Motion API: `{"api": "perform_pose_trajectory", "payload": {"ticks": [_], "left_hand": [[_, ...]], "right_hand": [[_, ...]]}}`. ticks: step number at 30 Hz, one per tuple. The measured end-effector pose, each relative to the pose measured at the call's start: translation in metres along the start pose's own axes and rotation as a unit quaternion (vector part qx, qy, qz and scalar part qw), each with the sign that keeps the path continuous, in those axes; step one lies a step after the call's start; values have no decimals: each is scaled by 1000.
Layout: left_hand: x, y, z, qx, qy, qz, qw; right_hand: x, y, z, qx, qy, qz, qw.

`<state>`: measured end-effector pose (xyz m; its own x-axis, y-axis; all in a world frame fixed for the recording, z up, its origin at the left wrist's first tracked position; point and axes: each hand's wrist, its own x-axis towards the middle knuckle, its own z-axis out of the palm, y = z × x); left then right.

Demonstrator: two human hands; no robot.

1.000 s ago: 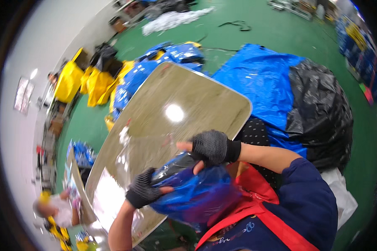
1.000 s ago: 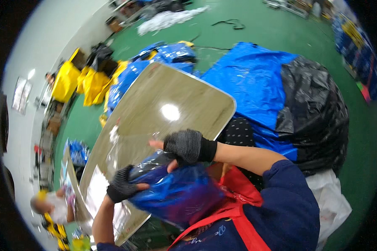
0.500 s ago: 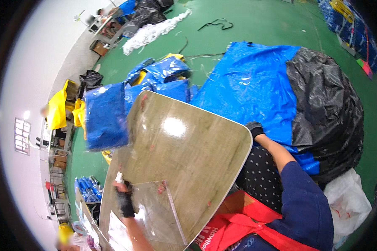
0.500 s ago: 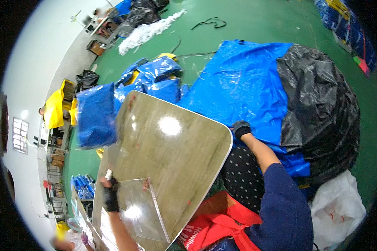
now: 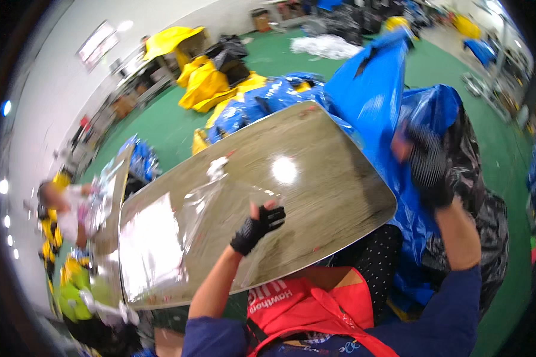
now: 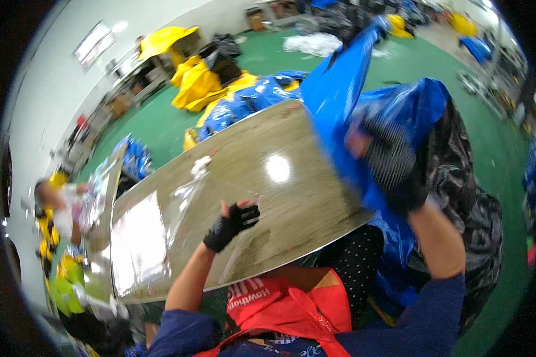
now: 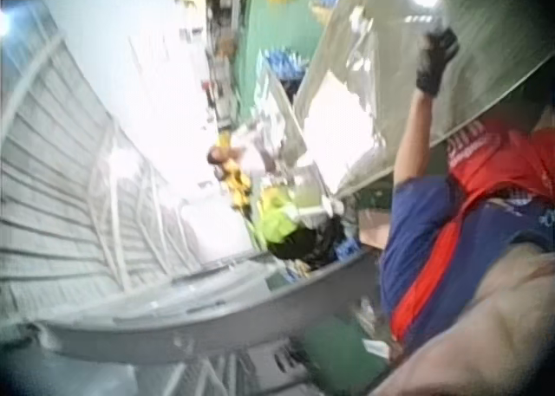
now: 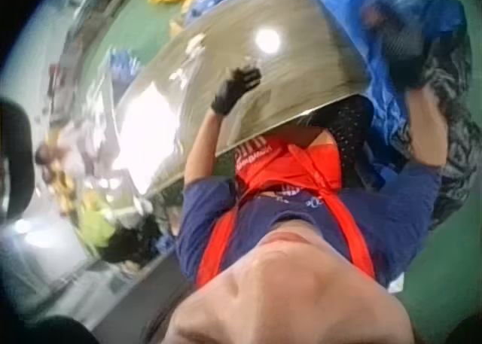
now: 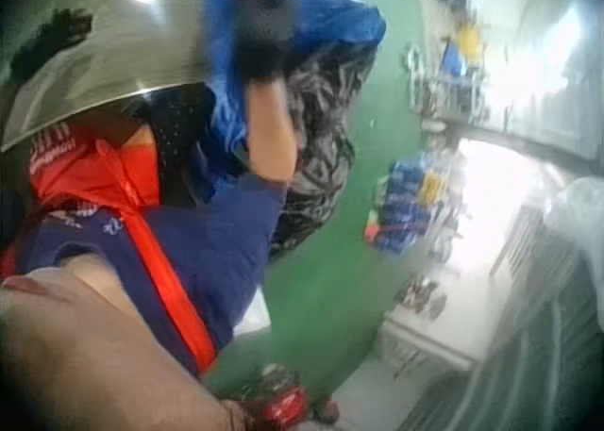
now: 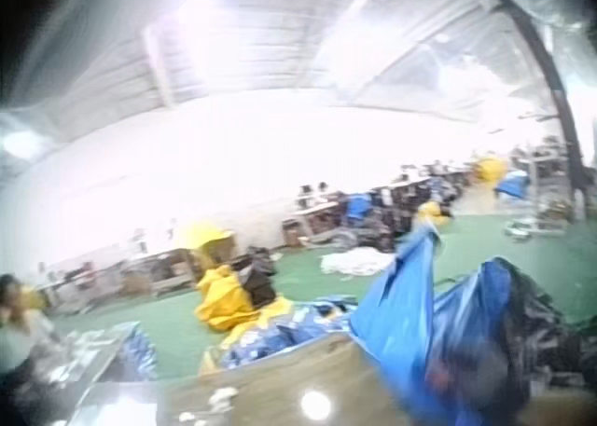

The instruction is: The person folds a large blue and black tarp on a table, then places it into a clear plastic bag. They repeat this process with another tarp. The person wears gloves and works at a table in a factory setting.

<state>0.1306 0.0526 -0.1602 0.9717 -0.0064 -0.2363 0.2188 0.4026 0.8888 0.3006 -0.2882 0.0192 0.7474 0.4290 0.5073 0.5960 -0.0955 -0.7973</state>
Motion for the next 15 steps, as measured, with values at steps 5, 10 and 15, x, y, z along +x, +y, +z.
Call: {"api": "perform_pose_trajectory", "payload": {"ticks": [5, 10, 15], "left_hand": [[-108, 114, -64, -227, 122, 53, 965], [-161, 130, -103, 55, 180, -43, 981], [-156, 61, -80, 221, 236, -152, 934]], "right_hand": [[-143, -32, 136, 60, -514, -189, 835], [-240, -19, 178, -4, -856, -77, 512], [-160, -102, 191, 17, -646, -44, 762]]}}
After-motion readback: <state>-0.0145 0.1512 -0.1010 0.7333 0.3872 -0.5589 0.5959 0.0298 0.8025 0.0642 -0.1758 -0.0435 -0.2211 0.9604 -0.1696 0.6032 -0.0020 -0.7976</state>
